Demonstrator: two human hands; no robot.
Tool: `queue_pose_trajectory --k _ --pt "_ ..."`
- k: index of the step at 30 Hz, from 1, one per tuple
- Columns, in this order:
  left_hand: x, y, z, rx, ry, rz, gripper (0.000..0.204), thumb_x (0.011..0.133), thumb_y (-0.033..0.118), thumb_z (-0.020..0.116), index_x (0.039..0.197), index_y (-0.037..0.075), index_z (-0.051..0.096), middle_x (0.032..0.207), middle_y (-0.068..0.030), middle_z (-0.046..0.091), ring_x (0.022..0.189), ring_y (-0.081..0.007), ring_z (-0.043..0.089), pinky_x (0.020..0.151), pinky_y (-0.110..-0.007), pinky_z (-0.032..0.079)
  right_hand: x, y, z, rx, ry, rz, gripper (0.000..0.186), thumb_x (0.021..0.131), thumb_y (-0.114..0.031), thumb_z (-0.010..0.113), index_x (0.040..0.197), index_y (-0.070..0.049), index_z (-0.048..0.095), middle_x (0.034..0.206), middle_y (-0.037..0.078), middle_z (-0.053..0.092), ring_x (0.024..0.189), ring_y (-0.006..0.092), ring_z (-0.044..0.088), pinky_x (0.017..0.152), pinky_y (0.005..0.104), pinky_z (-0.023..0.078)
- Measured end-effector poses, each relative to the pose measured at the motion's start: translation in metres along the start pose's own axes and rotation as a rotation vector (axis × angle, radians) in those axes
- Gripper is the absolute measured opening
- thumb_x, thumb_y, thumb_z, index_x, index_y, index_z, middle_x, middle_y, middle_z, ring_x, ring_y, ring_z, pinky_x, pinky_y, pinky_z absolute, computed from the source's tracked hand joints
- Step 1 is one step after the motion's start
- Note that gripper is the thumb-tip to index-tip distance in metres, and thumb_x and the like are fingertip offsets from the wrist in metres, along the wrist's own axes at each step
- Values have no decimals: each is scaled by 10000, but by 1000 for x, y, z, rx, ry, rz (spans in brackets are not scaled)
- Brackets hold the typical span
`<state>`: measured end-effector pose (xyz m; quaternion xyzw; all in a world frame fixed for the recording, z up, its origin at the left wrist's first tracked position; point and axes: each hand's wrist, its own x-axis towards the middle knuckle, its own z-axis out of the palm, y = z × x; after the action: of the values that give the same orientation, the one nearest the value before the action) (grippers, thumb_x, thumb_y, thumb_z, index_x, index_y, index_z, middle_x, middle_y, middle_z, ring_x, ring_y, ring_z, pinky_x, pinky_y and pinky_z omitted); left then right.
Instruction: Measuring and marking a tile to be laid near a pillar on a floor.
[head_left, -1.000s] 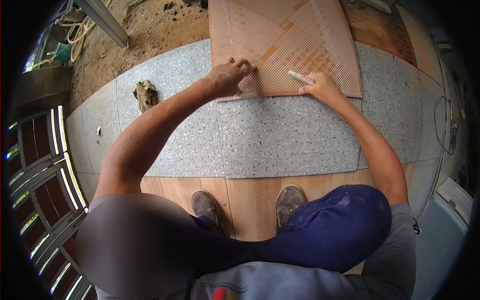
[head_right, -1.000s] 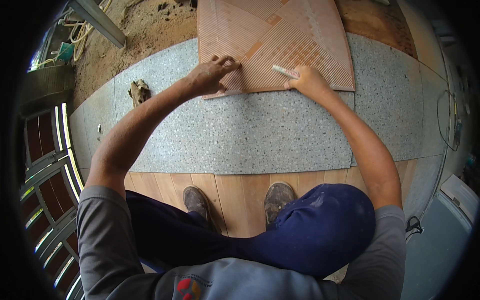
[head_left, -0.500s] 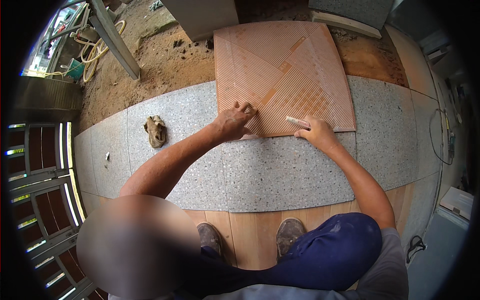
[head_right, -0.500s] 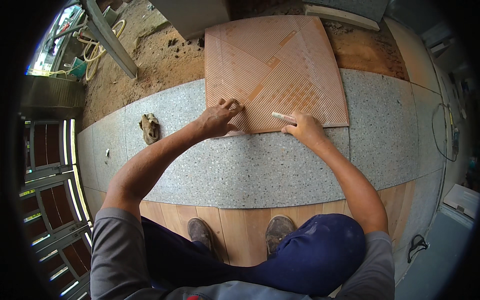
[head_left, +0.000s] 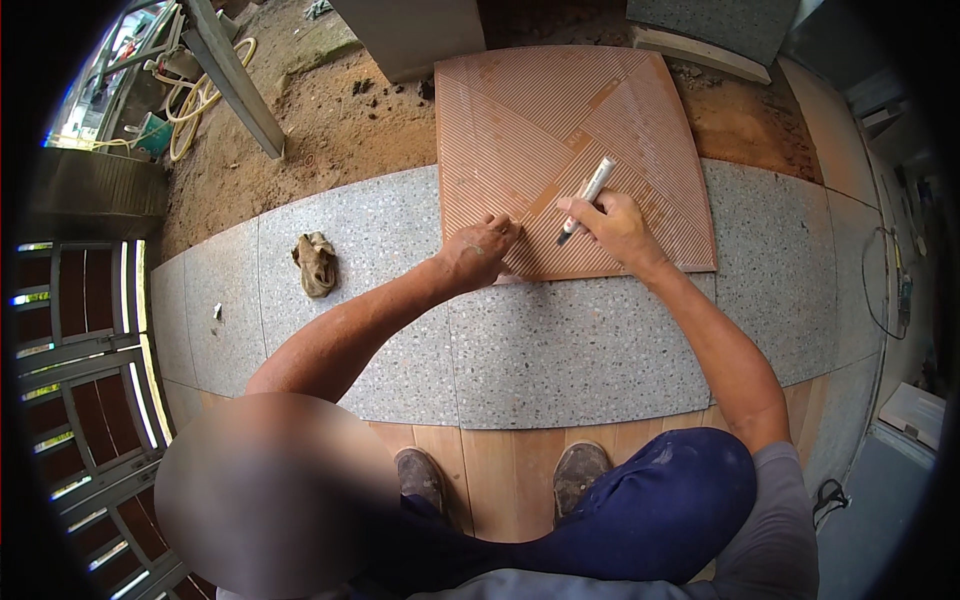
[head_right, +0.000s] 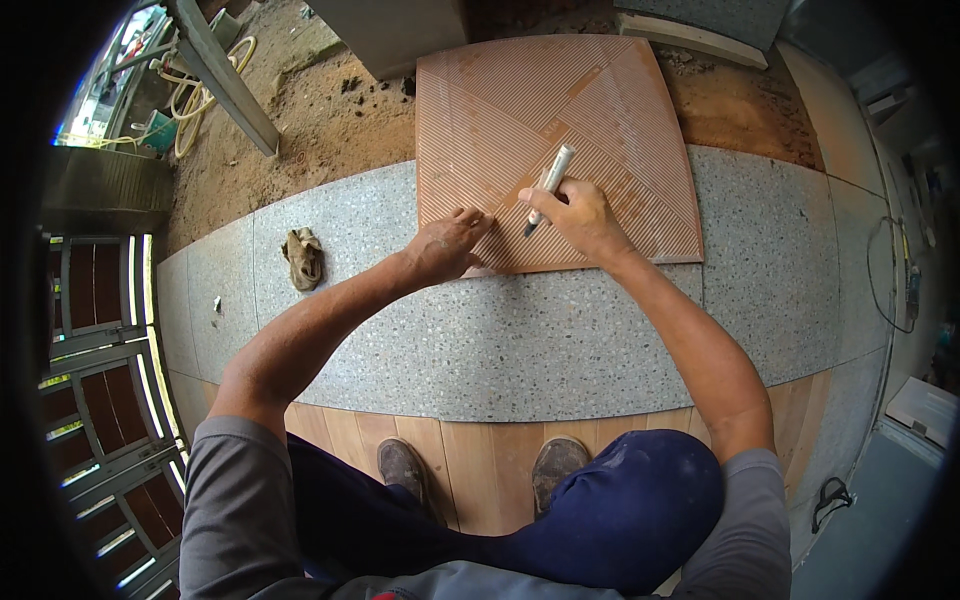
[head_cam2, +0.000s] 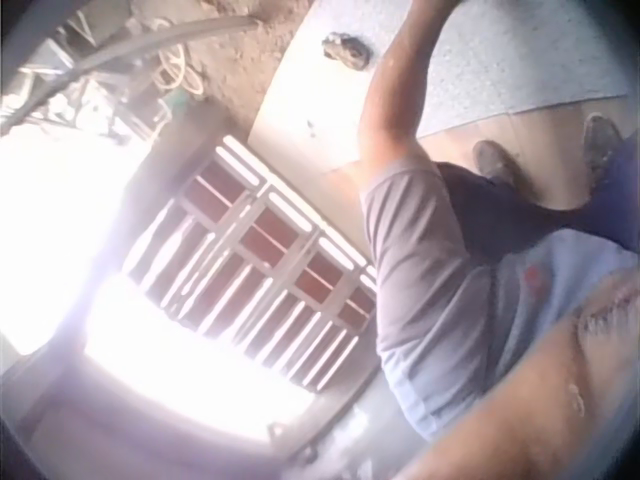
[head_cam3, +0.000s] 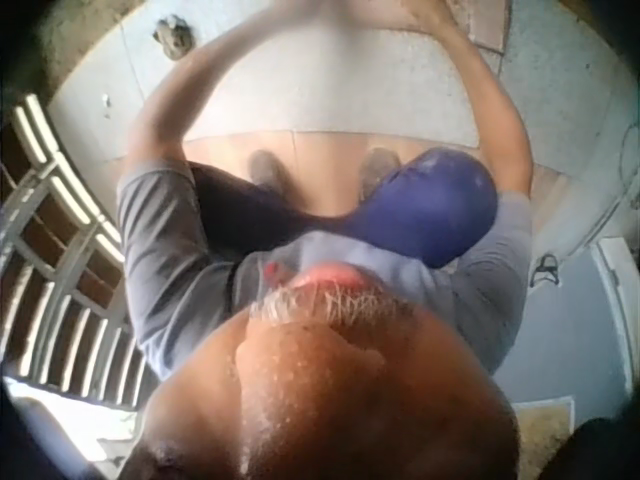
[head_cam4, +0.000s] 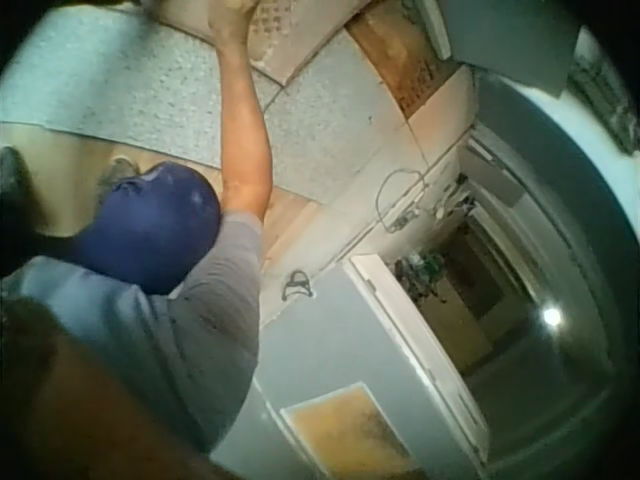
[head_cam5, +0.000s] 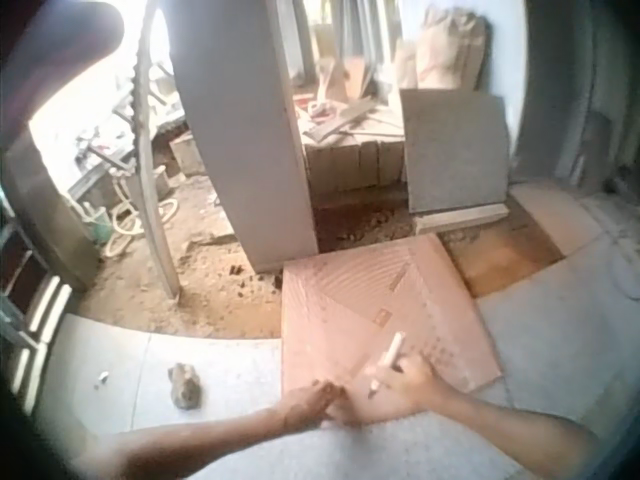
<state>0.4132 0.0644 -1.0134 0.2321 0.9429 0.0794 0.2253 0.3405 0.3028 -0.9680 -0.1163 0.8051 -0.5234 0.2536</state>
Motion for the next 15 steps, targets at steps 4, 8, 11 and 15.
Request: queue_pose_trajectory --k 4,8,11,15 --pt "-3 -9 11 -66 143 -11 744 874 260 749 1464 -24 396 1306 -218 587 1195 -337 588 1006 -395 546 15 12 5 123 -110 -130 195 953 -204 661 961 -13 702 792 29 658 709 82 605 622 247 511" --pt "-4 -31 10 -214 217 15 488 961 225 652 1340 -29 479 1226 -235 649 1133 -359 654 974 -421 582 22 19 25 35 -154 -182 226 928 -252 699 1039 -57 735 830 30 697 758 103 649 687 254 548" --pt "-4 -30 18 -260 238 56 333 1001 204 591 1240 -20 534 1134 -220 688 1062 -331 689 911 -414 607 21 31 34 -15 -140 -242 243 908 -293 726 1055 -103 756 877 40 729 806 129 682 729 268 571" --pt "-4 -32 22 -246 280 75 267 1029 194 540 1188 -17 579 991 -189 702 945 -276 696 819 -408 603 17 33 49 -38 -150 -299 252 906 -293 733 1085 -118 757 954 53 749 889 151 705 778 283 597"
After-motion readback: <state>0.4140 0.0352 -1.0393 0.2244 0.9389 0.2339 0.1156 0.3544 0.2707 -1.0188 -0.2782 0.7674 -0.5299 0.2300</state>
